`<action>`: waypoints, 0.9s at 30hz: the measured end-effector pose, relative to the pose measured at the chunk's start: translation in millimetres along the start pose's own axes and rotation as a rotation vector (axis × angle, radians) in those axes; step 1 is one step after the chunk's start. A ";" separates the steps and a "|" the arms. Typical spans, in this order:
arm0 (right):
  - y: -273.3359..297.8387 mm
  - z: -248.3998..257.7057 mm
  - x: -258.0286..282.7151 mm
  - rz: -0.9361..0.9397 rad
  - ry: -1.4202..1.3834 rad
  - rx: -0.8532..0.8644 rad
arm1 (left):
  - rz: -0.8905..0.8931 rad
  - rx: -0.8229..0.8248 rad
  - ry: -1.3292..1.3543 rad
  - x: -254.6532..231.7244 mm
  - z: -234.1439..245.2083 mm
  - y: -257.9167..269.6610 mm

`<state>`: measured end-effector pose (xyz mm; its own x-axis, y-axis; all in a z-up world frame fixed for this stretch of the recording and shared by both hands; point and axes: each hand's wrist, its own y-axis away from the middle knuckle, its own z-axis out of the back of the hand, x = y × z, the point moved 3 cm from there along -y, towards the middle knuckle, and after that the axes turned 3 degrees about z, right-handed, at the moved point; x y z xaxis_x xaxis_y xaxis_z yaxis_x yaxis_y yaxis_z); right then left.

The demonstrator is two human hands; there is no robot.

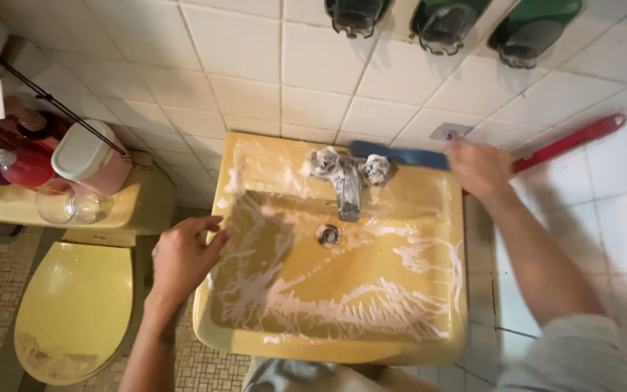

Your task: The person cleans a bathroom sink by applying soap from a purple spray bottle and scrubbing the basin and faucet with a brush and a sponge.

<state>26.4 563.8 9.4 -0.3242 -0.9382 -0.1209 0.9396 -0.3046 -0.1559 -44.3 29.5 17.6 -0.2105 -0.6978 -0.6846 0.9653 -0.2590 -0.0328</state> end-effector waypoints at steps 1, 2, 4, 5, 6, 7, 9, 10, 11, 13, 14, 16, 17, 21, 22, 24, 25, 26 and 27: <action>-6.6 -3.2 13.4 0.037 -0.029 -0.032 | 0.020 0.020 -0.008 -3.5 -6.6 -3.0; -10.4 -6.6 25.3 0.034 -0.036 0.015 | -0.047 0.040 0.028 -12.7 -17.2 -9.5; -19.6 -3.1 41.2 0.031 -0.004 0.068 | -0.160 0.067 0.080 -36.7 -44.3 -21.5; -24.4 1.4 44.8 0.032 0.036 0.075 | -0.207 0.074 0.096 -49.1 -57.6 -23.1; -22.8 4.6 45.5 0.030 0.071 0.085 | -0.208 0.112 0.117 -55.1 -65.3 -20.3; -12.9 11.5 36.7 0.088 0.150 0.148 | -0.210 0.150 0.137 -59.6 -71.1 -16.3; -15.3 35.7 17.4 0.218 0.316 0.230 | -0.230 0.128 0.149 -59.7 -63.2 -23.9; -13.4 36.7 17.2 0.136 0.237 0.228 | -0.228 0.112 0.144 -50.8 -54.8 -18.5; -12.6 35.1 20.2 0.055 0.159 0.224 | -0.225 0.096 0.138 -45.5 -51.9 -15.1; -21.8 31.9 42.1 0.074 0.005 0.152 | -0.266 0.091 0.098 -49.7 -57.8 -18.9; -26.8 26.3 62.5 0.169 -0.068 0.095 | -0.286 0.093 0.073 -53.2 -60.5 -19.7; -43.6 2.4 114.0 0.156 -0.071 0.119 | -0.267 0.126 0.098 -70.8 -81.8 -21.0; -45.4 1.8 110.9 0.171 -0.084 0.115 | -0.259 0.146 0.112 -76.7 -89.1 -20.8; -35.4 16.1 52.8 0.302 0.047 0.107 | -0.256 0.141 0.173 -62.6 -77.6 -13.9; -23.8 22.8 23.4 0.209 0.085 0.185 | -0.229 0.086 0.147 -44.2 -57.3 -10.0; -3.5 33.9 -14.4 0.084 0.128 0.257 | -0.126 0.081 0.012 -18.7 -27.6 -3.9; 2.5 35.2 -20.8 0.053 0.131 0.252 | -0.130 0.066 -0.027 -17.2 -21.9 -6.6; 4.5 35.1 -24.2 0.019 0.131 0.244 | -0.138 0.049 -0.070 -18.5 -17.1 -9.5; -1.7 31.7 -15.5 0.144 0.118 0.178 | -0.145 0.032 -0.112 -22.9 -14.7 -11.3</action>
<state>33.3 573.7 42.6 -0.1868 -0.9515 -0.2444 0.9780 -0.2036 0.0450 -48.2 58.3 22.9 -0.3647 -0.7213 -0.5889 0.9186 -0.3821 -0.1010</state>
